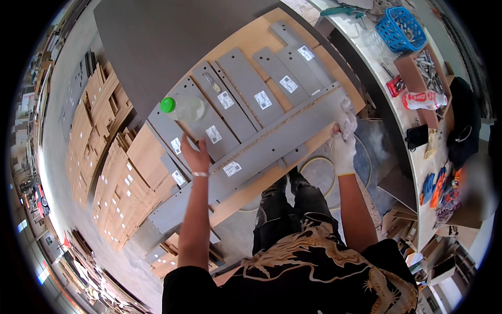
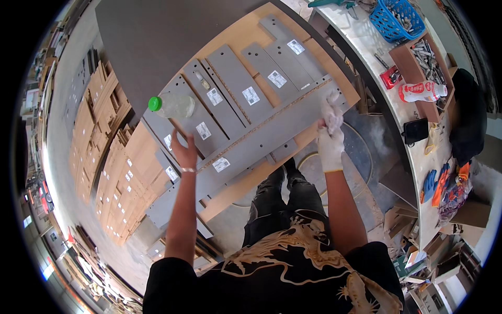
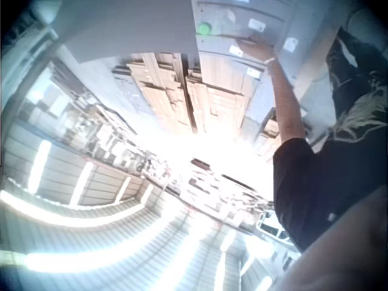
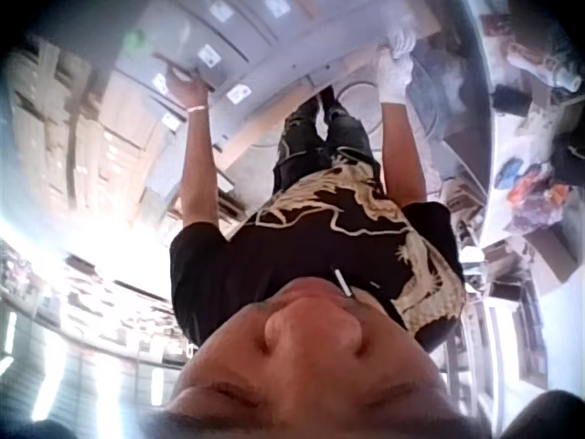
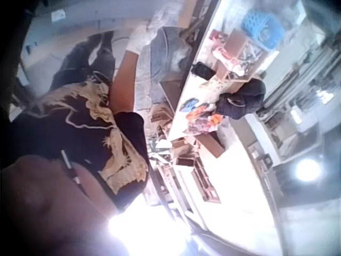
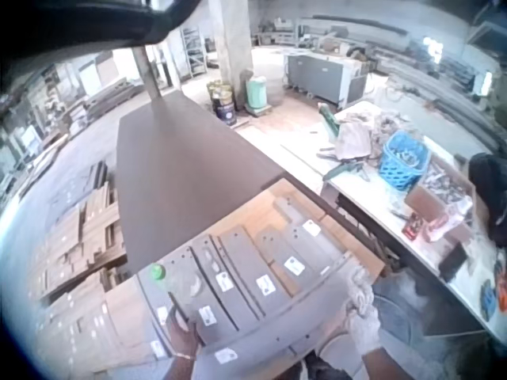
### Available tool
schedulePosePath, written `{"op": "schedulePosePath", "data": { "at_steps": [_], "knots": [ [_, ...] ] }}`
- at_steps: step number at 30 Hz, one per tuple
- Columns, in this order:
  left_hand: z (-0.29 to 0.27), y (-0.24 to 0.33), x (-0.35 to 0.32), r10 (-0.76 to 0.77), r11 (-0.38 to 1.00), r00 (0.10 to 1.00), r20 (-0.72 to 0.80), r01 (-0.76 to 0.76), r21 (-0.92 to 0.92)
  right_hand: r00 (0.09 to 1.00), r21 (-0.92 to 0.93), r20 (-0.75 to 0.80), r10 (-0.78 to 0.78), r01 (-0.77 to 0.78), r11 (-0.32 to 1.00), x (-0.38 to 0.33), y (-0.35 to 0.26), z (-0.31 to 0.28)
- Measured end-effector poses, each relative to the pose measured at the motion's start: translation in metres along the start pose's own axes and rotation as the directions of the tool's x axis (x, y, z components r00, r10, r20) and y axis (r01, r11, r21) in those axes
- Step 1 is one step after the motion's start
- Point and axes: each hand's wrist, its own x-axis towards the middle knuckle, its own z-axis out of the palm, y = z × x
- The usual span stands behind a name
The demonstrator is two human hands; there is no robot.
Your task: The person wipes the surface of several grey metal parts with a white cloth. They repeatedly pick up a plastic bottle, pour liquid onto the cloth, and wipe each part individually before placing it back on the workbench.
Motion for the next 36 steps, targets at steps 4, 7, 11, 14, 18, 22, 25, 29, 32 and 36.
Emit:
{"op": "schedulePosePath", "data": {
  "at_steps": [4, 7, 11, 14, 18, 22, 25, 29, 32, 36],
  "knots": [
    [-0.009, 0.016, -0.129, 0.070, 0.923, 0.980, 0.187, -0.135, 0.361, 0.839, -0.699, 0.469, -0.276, 0.544, 0.464, -0.005, -0.044, 0.103],
    [0.015, 0.017, -0.147, 0.086, 0.914, 0.979, 0.184, -0.151, 0.376, 0.598, -0.393, 0.737, -0.315, 0.759, 0.519, -0.072, 0.002, 0.174],
    [0.006, 0.009, -0.155, 0.109, 0.865, 0.983, 0.149, -0.168, 0.474, 0.745, -0.227, 0.600, -0.291, 0.508, 0.831, -0.014, 0.021, 0.145],
    [0.008, 0.007, -0.154, 0.119, 0.858, 0.987, 0.107, -0.157, 0.490, 0.928, -0.367, 0.369, -0.054, 0.198, 0.909, 0.089, 0.009, 0.076],
    [0.013, 0.013, -0.150, 0.130, 0.844, 0.981, 0.145, -0.186, 0.503, 0.763, -0.281, 0.630, -0.144, 0.397, 0.874, -0.007, -0.023, 0.120],
    [0.010, 0.009, -0.151, 0.118, 0.838, 0.981, 0.154, -0.182, 0.515, 0.654, -0.427, 0.751, -0.090, 0.585, 0.689, -0.005, 0.007, 0.123],
    [0.016, 0.017, -0.148, 0.113, 0.849, 0.981, 0.155, -0.176, 0.498, 0.743, -0.180, 0.662, 0.097, 0.031, 0.983, 0.016, 0.027, 0.124],
    [0.013, 0.012, -0.151, 0.139, 0.833, 0.976, 0.167, -0.206, 0.513, 0.652, -0.258, 0.655, -0.384, 0.669, 0.697, -0.023, 0.027, 0.134],
    [0.011, 0.010, -0.151, 0.122, 0.840, 0.977, 0.173, -0.195, 0.506, 0.779, -0.402, 0.576, -0.247, 0.533, 0.744, 0.038, 0.049, 0.098],
    [0.016, 0.011, -0.150, 0.150, 0.834, 0.976, 0.159, -0.211, 0.510, 0.929, -0.542, 0.303, -0.213, 0.351, 0.763, 0.084, 0.043, 0.062]
  ]
}}
